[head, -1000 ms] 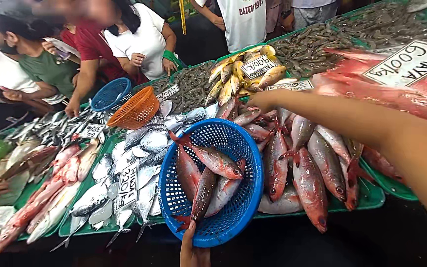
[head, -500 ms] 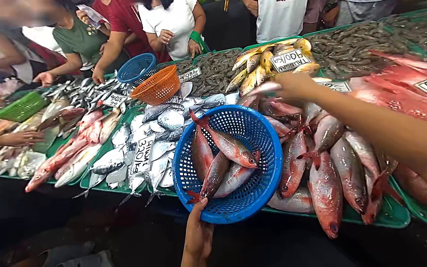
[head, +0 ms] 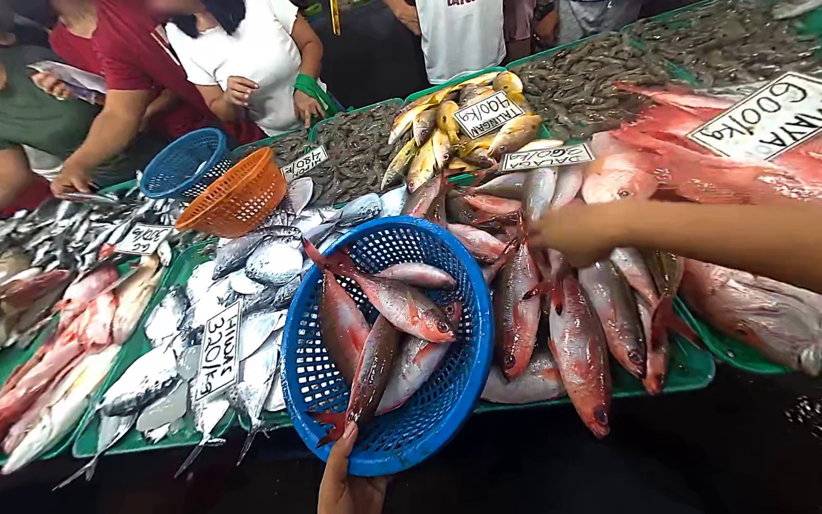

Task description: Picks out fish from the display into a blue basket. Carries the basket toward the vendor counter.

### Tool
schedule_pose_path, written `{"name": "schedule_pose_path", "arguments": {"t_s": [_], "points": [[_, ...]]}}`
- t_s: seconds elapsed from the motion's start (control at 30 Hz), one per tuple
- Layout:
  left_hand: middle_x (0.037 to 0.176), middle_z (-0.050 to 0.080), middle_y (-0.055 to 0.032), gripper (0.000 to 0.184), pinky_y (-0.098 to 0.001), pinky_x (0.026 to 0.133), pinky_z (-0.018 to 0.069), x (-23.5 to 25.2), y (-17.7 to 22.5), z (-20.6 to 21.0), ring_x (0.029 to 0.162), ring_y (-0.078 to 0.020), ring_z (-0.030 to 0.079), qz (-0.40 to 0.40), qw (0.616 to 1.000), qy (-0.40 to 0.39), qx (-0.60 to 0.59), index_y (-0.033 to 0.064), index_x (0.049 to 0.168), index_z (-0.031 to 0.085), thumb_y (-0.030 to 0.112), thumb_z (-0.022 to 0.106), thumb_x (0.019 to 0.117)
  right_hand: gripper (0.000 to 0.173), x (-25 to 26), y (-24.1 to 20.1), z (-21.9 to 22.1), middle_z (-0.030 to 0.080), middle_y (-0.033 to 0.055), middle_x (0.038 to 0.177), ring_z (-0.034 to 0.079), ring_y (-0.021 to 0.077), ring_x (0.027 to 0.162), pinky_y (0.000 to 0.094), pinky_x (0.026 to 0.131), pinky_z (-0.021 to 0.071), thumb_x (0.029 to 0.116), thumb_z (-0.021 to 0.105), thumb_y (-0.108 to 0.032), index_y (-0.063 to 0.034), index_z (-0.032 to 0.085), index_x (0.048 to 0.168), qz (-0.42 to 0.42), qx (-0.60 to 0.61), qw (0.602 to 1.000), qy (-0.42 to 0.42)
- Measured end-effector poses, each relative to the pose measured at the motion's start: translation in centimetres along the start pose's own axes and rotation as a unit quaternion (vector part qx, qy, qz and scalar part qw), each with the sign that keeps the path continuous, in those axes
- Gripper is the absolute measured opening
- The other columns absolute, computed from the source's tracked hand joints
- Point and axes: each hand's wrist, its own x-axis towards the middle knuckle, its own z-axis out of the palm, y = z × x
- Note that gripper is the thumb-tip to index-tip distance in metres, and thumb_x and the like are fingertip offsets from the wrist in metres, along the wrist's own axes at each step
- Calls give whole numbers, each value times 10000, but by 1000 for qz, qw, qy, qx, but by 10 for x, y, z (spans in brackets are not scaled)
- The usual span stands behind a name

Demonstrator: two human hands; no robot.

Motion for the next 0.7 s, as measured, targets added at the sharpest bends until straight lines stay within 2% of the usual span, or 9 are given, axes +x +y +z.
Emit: {"name": "schedule_pose_path", "arguments": {"t_s": [0.07, 0.17, 0.27, 0.33, 0.4, 0.43, 0.47, 0.6, 0.7], "points": [[950, 780, -19, 338, -379, 706, 649, 2, -1, -2, 833, -165, 767, 6, 1000, -3, -21, 166, 1054, 619, 236, 290, 1033, 383, 2, 20, 42, 567, 228, 1387, 487, 483, 1306, 686, 985, 398, 851, 722, 12, -40, 697, 1230, -56, 8, 998, 31], [982, 774, -51, 279, -391, 729, 647, 6, -3, -5, 863, -187, 765, 13, 999, -4, -36, 147, 1077, 629, 248, 382, 991, 327, 1, 38, 67, 618, 177, 1356, 481, 474, 1335, 728, 1054, 328, 909, 638, 11, -82, 720, 1212, -126, 8, 987, 98], [1017, 765, -93, 274, -428, 729, 646, 10, -3, -8, 895, -226, 763, 15, 998, -10, -57, 126, 1114, 630, 259, 445, 963, 247, -3, 44, 56, 660, 183, 1286, 525, 443, 1313, 681, 1072, 362, 1006, 581, -52, -24, 700, 1220, -137, 72, 980, 128], [1022, 762, -112, 287, -440, 728, 645, 11, -3, -8, 897, -244, 763, 13, 997, -8, -70, 113, 1120, 639, 259, 464, 945, 203, -10, 39, 35, 686, 214, 1111, 631, 395, 1136, 567, 1004, 472, 1030, 548, -49, 52, 693, 1128, -131, 132, 966, 182], [1033, 758, -111, 297, -433, 728, 645, 10, -3, -7, 900, -243, 761, 13, 998, -4, -64, 115, 1131, 623, 262, 418, 975, 261, -14, 38, 9, 679, 230, 1005, 668, 363, 993, 526, 936, 508, 1078, 474, -86, 89, 665, 1114, -83, 197, 958, 190], [1041, 753, -120, 306, -438, 730, 644, 11, -3, -7, 903, -252, 759, 14, 998, -4, -66, 110, 1142, 615, 263, 408, 977, 300, -14, 40, 0, 646, 208, 884, 648, 335, 864, 508, 834, 505, 1096, 435, -118, 87, 646, 1036, -62, 222, 952, 203], [1049, 751, -133, 315, -450, 729, 644, 11, -3, -7, 907, -267, 758, 14, 998, -6, -69, 102, 1154, 609, 267, 405, 980, 350, -15, 40, -10, 624, 211, 822, 624, 333, 801, 512, 790, 488, 1107, 411, -132, 105, 643, 993, -47, 244, 944, 216], [1075, 739, -146, 356, -467, 739, 640, 9, -1, -2, 929, -282, 752, 8, 998, 14, -66, 97, 1187, 588, 277, 337, 1010, 443, -21, 34, -61, 553, 81, 703, 566, 199, 672, 426, 667, 474, 1118, 374, -229, 14, 617, 839, -98, 263, 921, 268], [1119, 725, -153, 389, -503, 761, 632, 9, 0, 1, 968, -306, 740, 7, 999, 19, -51, 105, 1233, 569, 295, 306, 1018, 422, -40, -3, -117, 500, -47, 681, 512, 50, 634, 292, 617, 448, 1108, 327, -259, -102, 555, 789, -211, 263, 879, 338]]}}
